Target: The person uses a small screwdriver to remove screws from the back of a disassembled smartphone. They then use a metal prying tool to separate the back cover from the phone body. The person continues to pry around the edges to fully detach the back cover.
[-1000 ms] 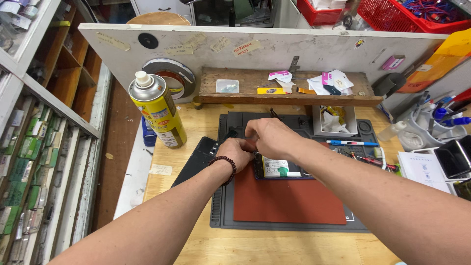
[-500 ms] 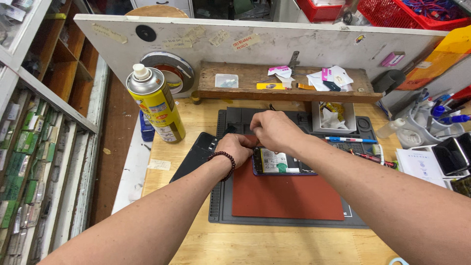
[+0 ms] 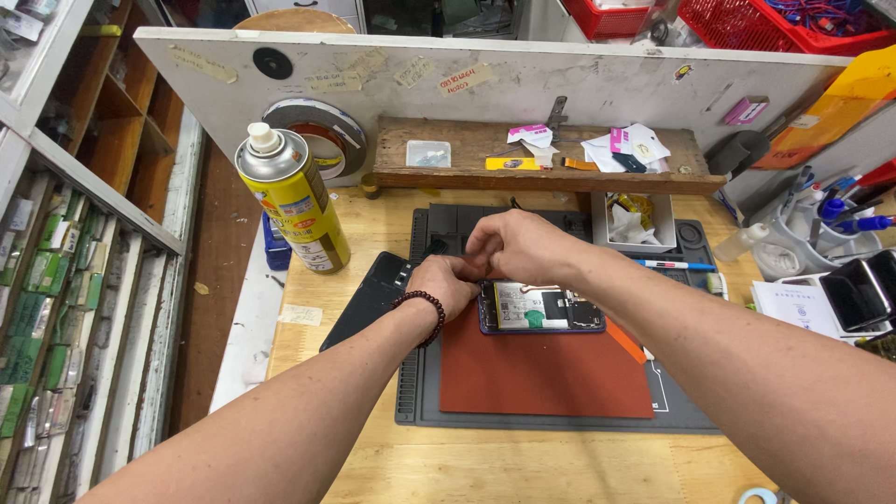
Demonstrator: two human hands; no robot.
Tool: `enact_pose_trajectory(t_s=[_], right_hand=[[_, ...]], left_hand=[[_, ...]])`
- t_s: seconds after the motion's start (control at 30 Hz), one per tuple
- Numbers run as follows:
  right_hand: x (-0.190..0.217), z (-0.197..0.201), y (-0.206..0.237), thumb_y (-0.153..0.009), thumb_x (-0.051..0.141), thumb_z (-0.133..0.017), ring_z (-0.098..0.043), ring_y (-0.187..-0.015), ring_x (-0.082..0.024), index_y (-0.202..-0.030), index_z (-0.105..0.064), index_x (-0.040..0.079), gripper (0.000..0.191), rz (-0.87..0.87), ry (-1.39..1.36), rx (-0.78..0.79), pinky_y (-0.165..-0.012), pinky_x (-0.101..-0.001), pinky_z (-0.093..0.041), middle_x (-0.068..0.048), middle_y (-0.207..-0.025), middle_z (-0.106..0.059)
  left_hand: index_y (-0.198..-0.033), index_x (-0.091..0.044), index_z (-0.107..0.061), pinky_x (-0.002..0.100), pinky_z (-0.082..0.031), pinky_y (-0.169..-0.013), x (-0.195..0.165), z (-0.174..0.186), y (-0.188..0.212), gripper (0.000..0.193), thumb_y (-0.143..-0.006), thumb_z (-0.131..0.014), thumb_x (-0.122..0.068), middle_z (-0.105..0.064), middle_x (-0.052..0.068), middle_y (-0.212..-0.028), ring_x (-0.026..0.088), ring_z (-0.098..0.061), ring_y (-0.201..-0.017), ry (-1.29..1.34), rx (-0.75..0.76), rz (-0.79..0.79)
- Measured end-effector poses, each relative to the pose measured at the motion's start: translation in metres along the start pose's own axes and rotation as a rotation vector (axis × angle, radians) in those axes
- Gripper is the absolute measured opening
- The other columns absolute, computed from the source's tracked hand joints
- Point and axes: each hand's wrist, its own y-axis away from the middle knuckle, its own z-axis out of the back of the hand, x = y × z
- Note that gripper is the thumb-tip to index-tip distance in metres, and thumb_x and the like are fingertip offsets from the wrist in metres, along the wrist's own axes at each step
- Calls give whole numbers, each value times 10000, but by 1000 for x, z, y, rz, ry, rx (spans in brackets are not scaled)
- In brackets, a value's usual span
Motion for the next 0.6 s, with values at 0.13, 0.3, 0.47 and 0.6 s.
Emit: enact_pose_trajectory(t_s=[0.13,0.3,0.47,0.6], right_hand=[[-2,-1,1,-891,67,-606,-773,-931,-213,-1104,-733,38,249,-92,33,-19,-797,-352,-623,-114,-1032,-801],[-16,-6,1,-894,11,-630,-729,-986,-198,-1146,-726,48,272,27,153,-125,-853,-347,-585,-101,-1074,-765],[-41,-9,11,-925,40,-639,-735,-1031,-213,-1132,-679,10,213,-136,-542,-266,-877,-335,-643,-131,-1083,-737],[-69,-12,34,-942,15,-621,-714,-1073,-268,-1188,-603,-29,250,-287,-941,-350,-906,-375,-623,-172,-1158,-693]], left_hand=[[-1123,-173,-805,320,-550,-958,-2,1,1,296,-828,-780,-164,-783,57,-1114,179,-734,-1039,4,4,-10],[-1104,-148,-802,328,-560,-951,-5,0,2,265,-842,-785,-184,-788,77,-1105,190,-741,-1028,-5,5,4],[-1068,-146,-809,341,-569,-938,-4,1,2,231,-841,-782,-180,-780,69,-1106,191,-734,-1021,-22,3,13],[-1123,-123,-779,364,-580,-914,-6,-2,-1,288,-850,-705,-68,-777,88,-1089,231,-739,-1009,-189,-78,-224]])
